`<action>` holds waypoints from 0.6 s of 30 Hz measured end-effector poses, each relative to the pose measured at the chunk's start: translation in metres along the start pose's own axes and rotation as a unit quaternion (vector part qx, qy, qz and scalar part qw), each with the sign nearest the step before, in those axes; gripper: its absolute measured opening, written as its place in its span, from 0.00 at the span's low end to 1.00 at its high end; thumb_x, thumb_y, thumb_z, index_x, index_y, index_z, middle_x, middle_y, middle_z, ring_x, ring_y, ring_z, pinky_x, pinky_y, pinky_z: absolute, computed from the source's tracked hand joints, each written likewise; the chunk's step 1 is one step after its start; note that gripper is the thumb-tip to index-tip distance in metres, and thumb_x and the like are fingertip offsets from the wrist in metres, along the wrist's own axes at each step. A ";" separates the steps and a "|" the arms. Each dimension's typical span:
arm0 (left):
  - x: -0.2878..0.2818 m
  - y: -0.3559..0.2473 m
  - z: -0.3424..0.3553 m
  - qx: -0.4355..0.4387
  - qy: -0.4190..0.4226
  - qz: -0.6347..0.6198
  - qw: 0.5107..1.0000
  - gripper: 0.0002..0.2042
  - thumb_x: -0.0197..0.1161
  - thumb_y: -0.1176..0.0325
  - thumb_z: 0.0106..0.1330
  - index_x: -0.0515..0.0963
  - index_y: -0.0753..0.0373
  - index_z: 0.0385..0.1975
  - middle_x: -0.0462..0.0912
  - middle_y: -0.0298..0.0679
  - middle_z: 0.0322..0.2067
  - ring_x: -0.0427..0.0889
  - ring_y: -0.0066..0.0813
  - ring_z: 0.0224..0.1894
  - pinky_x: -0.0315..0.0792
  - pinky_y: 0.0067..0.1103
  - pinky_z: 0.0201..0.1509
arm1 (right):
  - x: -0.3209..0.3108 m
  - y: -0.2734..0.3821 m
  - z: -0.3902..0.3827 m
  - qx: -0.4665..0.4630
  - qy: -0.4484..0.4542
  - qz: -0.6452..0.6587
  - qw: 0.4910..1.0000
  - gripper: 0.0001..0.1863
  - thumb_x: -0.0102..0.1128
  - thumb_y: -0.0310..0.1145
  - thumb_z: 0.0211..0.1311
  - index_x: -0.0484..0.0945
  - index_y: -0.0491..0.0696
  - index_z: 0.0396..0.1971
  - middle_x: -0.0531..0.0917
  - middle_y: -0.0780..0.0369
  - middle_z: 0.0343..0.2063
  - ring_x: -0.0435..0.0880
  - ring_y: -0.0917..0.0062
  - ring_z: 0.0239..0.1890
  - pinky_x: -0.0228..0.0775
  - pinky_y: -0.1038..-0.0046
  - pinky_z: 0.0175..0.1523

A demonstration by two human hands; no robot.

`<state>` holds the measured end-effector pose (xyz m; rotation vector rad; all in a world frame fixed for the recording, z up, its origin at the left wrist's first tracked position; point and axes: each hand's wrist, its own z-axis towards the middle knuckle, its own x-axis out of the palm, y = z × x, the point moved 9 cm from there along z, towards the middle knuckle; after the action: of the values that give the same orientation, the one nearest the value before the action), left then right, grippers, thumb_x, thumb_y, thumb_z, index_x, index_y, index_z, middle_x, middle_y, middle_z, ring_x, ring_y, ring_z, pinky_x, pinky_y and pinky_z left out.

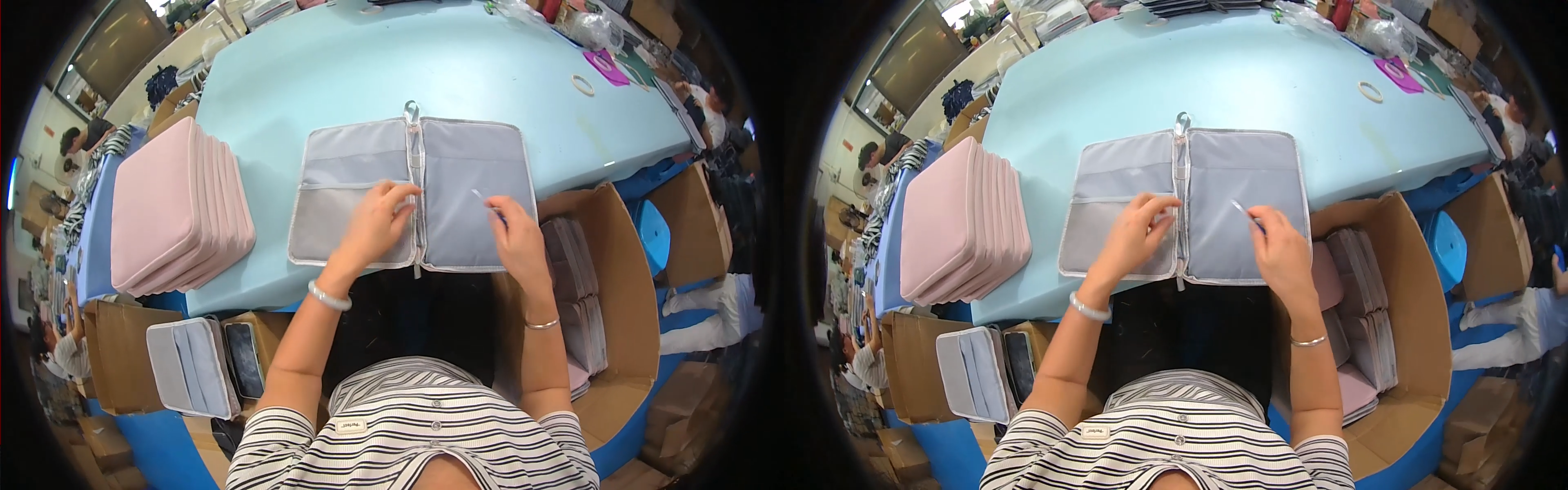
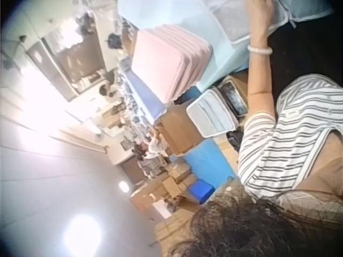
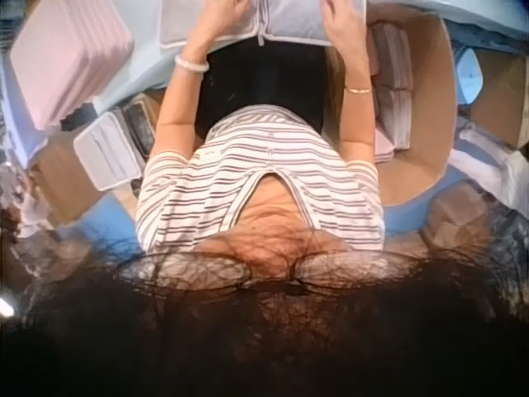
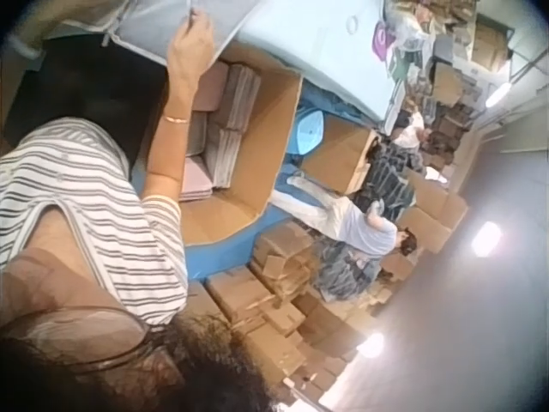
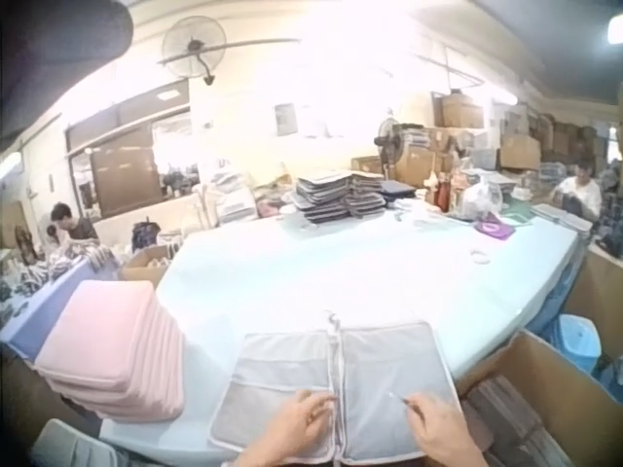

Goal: Trimming loose threads from zippered pouches with small snips and inspecting them in a workshop.

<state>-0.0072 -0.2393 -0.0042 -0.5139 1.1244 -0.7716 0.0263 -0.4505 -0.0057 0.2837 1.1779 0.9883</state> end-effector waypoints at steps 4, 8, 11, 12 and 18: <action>0.009 0.030 0.011 0.027 0.014 0.040 0.999 0.09 0.59 0.73 0.61 0.79 0.58 0.40 0.75 0.43 0.36 0.78 0.41 0.33 0.74 0.29 0.39 | 0.032 0.011 0.025 -0.011 0.079 -0.026 0.997 0.07 0.57 0.33 0.60 0.77 0.48 0.36 0.82 0.57 0.29 0.80 0.59 0.31 0.70 0.63 0.35; 0.007 0.036 0.009 0.031 0.016 0.037 0.999 0.08 0.59 0.72 0.61 0.80 0.57 0.40 0.76 0.42 0.35 0.78 0.41 0.32 0.74 0.29 0.39 | 0.057 0.019 0.050 0.023 0.141 -0.068 0.987 0.07 0.58 0.34 0.58 0.78 0.47 0.32 0.82 0.56 0.24 0.80 0.57 0.29 0.70 0.61 0.33; 0.006 0.035 0.010 0.046 0.000 0.046 0.998 0.07 0.60 0.72 0.61 0.80 0.58 0.38 0.76 0.41 0.34 0.78 0.41 0.32 0.74 0.29 0.38 | 0.070 0.031 0.066 -0.051 0.132 -0.168 0.976 0.07 0.60 0.34 0.56 0.79 0.47 0.29 0.82 0.54 0.21 0.81 0.56 0.27 0.71 0.59 0.32; 0.007 0.033 0.010 0.058 -0.003 0.058 0.997 0.07 0.60 0.72 0.61 0.80 0.59 0.37 0.76 0.41 0.33 0.78 0.41 0.32 0.74 0.30 0.37 | 0.073 0.034 0.069 -0.063 0.136 -0.190 0.970 0.07 0.60 0.34 0.55 0.79 0.47 0.29 0.81 0.54 0.21 0.81 0.56 0.27 0.71 0.59 0.32; 0.006 0.040 0.007 0.059 -0.021 0.036 0.997 0.07 0.61 0.72 0.61 0.81 0.58 0.38 0.76 0.39 0.33 0.78 0.38 0.32 0.74 0.28 0.37 | 0.083 0.056 0.084 -0.107 0.180 -0.304 0.929 0.04 0.58 0.27 0.49 0.81 0.45 0.20 0.81 0.52 0.21 0.82 0.58 0.26 0.73 0.61 0.30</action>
<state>0.0123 -0.2178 -0.0336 -0.3877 1.0466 -0.7561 0.0742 -0.3309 0.0118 -0.4403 1.3563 0.6162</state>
